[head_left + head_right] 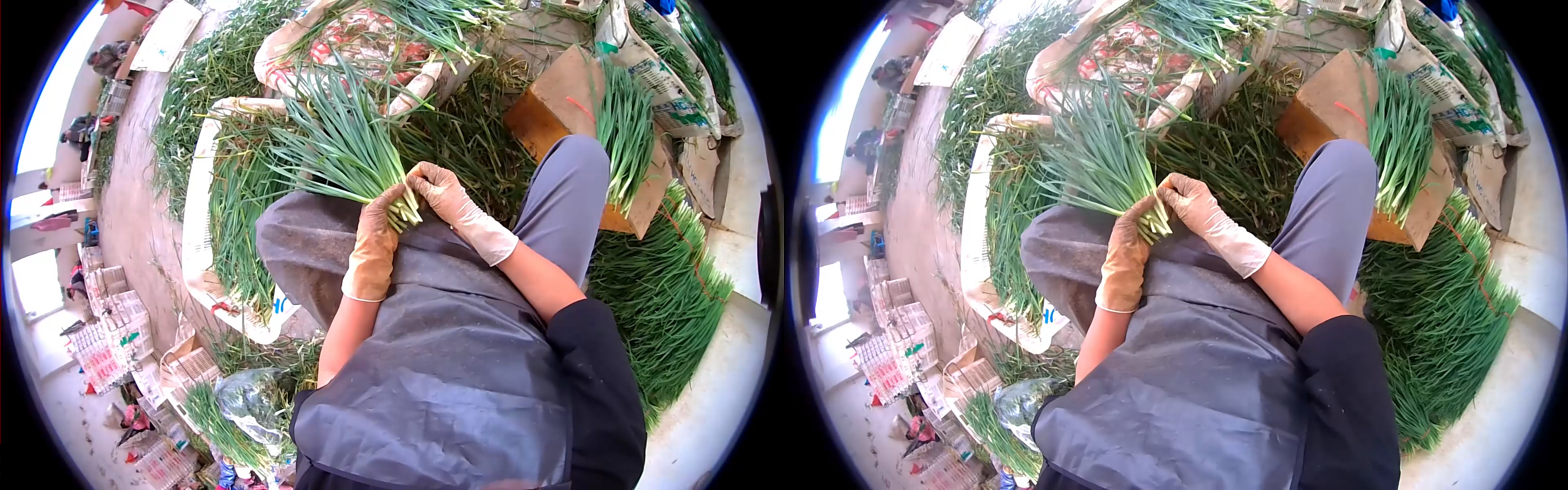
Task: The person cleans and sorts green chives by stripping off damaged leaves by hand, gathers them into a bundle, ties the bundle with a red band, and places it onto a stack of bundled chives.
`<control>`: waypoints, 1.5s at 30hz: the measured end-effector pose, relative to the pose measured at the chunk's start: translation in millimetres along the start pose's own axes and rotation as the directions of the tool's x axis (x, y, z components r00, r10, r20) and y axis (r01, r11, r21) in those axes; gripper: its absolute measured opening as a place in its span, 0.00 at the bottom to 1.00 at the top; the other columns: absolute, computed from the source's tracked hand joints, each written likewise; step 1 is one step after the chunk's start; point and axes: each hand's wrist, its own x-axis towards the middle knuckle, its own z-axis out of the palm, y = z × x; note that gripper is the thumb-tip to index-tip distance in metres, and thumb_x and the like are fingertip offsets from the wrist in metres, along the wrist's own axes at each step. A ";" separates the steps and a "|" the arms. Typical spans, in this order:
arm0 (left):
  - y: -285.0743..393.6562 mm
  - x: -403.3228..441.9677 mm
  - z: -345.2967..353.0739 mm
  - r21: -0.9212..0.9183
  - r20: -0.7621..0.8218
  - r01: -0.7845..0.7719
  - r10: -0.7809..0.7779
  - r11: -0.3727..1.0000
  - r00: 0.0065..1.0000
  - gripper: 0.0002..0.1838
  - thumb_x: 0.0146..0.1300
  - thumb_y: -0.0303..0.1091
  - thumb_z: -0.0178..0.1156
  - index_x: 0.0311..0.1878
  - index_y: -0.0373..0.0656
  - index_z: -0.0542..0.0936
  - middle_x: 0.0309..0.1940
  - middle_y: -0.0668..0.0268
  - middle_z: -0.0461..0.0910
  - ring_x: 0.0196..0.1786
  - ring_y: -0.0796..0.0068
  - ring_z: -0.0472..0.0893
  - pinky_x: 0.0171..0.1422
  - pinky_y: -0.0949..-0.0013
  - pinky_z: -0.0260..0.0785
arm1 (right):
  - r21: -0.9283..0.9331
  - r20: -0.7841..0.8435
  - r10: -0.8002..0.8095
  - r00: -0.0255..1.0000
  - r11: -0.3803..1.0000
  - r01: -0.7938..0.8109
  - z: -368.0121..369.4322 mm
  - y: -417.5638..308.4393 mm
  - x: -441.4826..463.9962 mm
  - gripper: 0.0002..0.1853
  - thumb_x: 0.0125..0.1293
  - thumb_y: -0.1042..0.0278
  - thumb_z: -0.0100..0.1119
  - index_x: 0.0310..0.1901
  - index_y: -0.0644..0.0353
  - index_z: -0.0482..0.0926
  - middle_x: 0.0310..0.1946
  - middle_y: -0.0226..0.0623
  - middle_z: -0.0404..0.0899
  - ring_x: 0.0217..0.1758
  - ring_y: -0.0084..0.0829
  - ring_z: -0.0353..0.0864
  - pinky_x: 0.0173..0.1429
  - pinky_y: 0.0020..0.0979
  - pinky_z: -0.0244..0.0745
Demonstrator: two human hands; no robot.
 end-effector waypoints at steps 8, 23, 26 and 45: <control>-3.6 3.0 -7.8 -0.052 -0.034 0.000 -0.002 0.999 0.999 0.08 0.58 0.25 0.60 0.41 0.36 0.77 0.29 0.65 0.80 0.28 0.72 0.81 0.28 0.69 0.76 | -0.529 -0.051 -0.259 0.964 0.826 0.194 3.0 -21.7 -3.4 0.10 0.63 0.64 0.56 0.33 0.63 0.75 0.21 0.36 0.77 0.26 0.23 0.76 0.33 0.28 0.72; 0.6 3.6 -27.7 -0.212 0.116 0.133 -0.110 0.968 0.987 0.16 0.55 0.26 0.61 0.47 0.32 0.75 0.31 0.59 0.80 0.31 0.70 0.81 0.34 0.70 0.76 | -0.161 -0.032 0.142 0.989 0.976 -0.146 2.2 -20.5 3.7 0.20 0.56 0.58 0.64 0.44 0.66 0.76 0.36 0.38 0.80 0.38 0.28 0.78 0.48 0.28 0.71; -3.5 4.7 -27.8 0.037 0.077 0.002 -0.005 0.999 0.997 0.12 0.55 0.23 0.59 0.43 0.33 0.75 0.31 0.61 0.80 0.30 0.70 0.81 0.33 0.71 0.76 | -0.401 -0.099 0.099 0.990 0.907 -0.131 10.6 -0.8 9.2 0.17 0.56 0.58 0.62 0.39 0.64 0.78 0.32 0.38 0.80 0.35 0.30 0.78 0.43 0.30 0.72; 40.8 -13.4 -31.0 -0.268 0.145 0.089 -0.051 0.959 0.988 0.13 0.53 0.22 0.60 0.43 0.30 0.74 0.30 0.62 0.78 0.30 0.74 0.77 0.35 0.71 0.73 | -0.944 -0.330 -0.159 0.930 0.037 -0.329 -73.1 -37.3 32.8 0.20 0.58 0.50 0.56 0.42 0.58 0.78 0.41 0.45 0.79 0.43 0.42 0.79 0.47 0.41 0.73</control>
